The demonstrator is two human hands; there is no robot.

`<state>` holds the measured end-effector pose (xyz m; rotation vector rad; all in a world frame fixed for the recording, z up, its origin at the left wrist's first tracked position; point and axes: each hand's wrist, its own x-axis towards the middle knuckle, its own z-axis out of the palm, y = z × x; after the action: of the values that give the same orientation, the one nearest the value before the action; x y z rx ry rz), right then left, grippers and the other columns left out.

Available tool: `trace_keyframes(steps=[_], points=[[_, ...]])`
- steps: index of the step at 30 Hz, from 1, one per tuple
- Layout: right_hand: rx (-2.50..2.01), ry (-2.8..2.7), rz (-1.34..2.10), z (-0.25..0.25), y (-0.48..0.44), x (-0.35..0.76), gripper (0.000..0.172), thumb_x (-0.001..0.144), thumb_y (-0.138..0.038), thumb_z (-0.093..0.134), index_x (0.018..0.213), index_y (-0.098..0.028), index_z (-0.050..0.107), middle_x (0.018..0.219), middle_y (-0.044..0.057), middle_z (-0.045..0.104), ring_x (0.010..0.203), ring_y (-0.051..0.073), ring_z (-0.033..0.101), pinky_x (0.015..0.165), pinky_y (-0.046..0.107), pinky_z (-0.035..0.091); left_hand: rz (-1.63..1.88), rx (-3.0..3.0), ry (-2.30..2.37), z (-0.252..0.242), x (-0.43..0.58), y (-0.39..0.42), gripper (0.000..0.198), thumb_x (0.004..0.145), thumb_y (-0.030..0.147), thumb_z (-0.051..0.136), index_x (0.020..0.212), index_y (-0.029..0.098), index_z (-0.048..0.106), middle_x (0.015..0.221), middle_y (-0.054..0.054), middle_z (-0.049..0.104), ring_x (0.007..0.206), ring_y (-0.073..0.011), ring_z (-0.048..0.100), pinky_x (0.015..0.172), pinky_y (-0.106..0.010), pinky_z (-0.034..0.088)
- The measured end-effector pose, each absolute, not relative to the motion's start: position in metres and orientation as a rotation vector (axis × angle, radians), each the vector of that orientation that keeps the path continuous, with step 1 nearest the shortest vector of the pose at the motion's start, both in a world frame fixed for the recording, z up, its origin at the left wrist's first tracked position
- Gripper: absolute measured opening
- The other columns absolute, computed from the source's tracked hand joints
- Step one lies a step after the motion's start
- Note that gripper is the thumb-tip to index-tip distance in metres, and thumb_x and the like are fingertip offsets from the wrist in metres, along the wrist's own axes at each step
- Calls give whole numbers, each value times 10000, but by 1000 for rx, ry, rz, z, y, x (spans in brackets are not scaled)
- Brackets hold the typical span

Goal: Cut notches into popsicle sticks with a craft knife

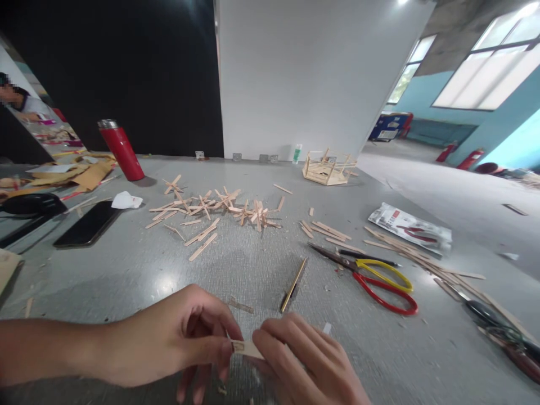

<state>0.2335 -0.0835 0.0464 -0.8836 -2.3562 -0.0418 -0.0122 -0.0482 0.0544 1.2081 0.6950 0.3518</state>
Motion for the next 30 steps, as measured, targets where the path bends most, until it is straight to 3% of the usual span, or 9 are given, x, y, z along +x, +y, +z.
trace_keyframes(steps=[6,8,10,12,15,18,21,26,30], points=[[-1238,-2485,-341,33,-24,277,416,1014,-149,352,1314,-243,624,1297,141,672,1171,313,663,864,449,557,302,1320,785,37,-17,-20,231,958,381,630,929,153,612,760,-31,694,512,-110,633,395,-170,463],[-1362,-2473,-303,27,-12,282,393,1031,-194,332,1260,-206,651,1045,132,728,848,269,738,663,379,556,287,1351,783,30,-18,-11,216,963,365,611,920,153,604,769,-41,701,534,-126,651,394,-185,474],[-1464,-2431,-235,21,-9,280,293,1048,-304,398,1092,-193,665,825,68,700,635,213,686,557,321,500,289,1379,783,25,-19,-5,204,966,359,600,928,159,590,771,-40,706,543,-130,656,390,-187,471],[-1545,-2384,-169,19,-11,275,247,1023,-400,493,911,-213,610,733,24,659,599,191,647,548,301,469,296,1398,786,20,-20,-1,196,960,358,610,939,167,574,776,-34,709,531,-126,650,381,-184,460],[-1599,-2319,-85,21,-18,269,200,975,-350,545,812,-234,532,664,-9,617,573,171,614,536,281,443,283,1396,788,17,-19,1,213,943,369,636,933,162,583,804,-35,716,519,-115,648,376,-175,447],[-1578,-2247,11,25,-26,265,94,979,-300,501,956,-225,551,704,-11,641,575,153,633,543,260,476,277,1390,772,16,-19,1,257,957,397,618,922,142,622,832,-52,716,531,-109,656,367,-160,436],[-1512,-2138,59,30,-37,254,211,1025,-316,439,1184,-205,524,840,24,683,634,153,679,584,260,521,324,1403,751,15,-18,1,322,982,451,577,927,140,634,847,-60,711,545,-118,665,345,-157,431],[-1251,-2280,22,34,-57,234,154,1056,-281,466,1146,-220,576,928,36,643,740,142,672,630,242,524,430,1374,773,16,-19,0,352,996,516,541,947,168,567,780,-27,670,512,-124,647,322,-152,422],[-1100,-2444,-24,24,-61,232,233,1066,-206,428,1256,-188,563,921,51,668,760,172,680,632,277,535,410,1465,812,20,-20,-1,342,1018,488,503,923,169,585,738,-14,651,487,-118,612,308,-156,405]])
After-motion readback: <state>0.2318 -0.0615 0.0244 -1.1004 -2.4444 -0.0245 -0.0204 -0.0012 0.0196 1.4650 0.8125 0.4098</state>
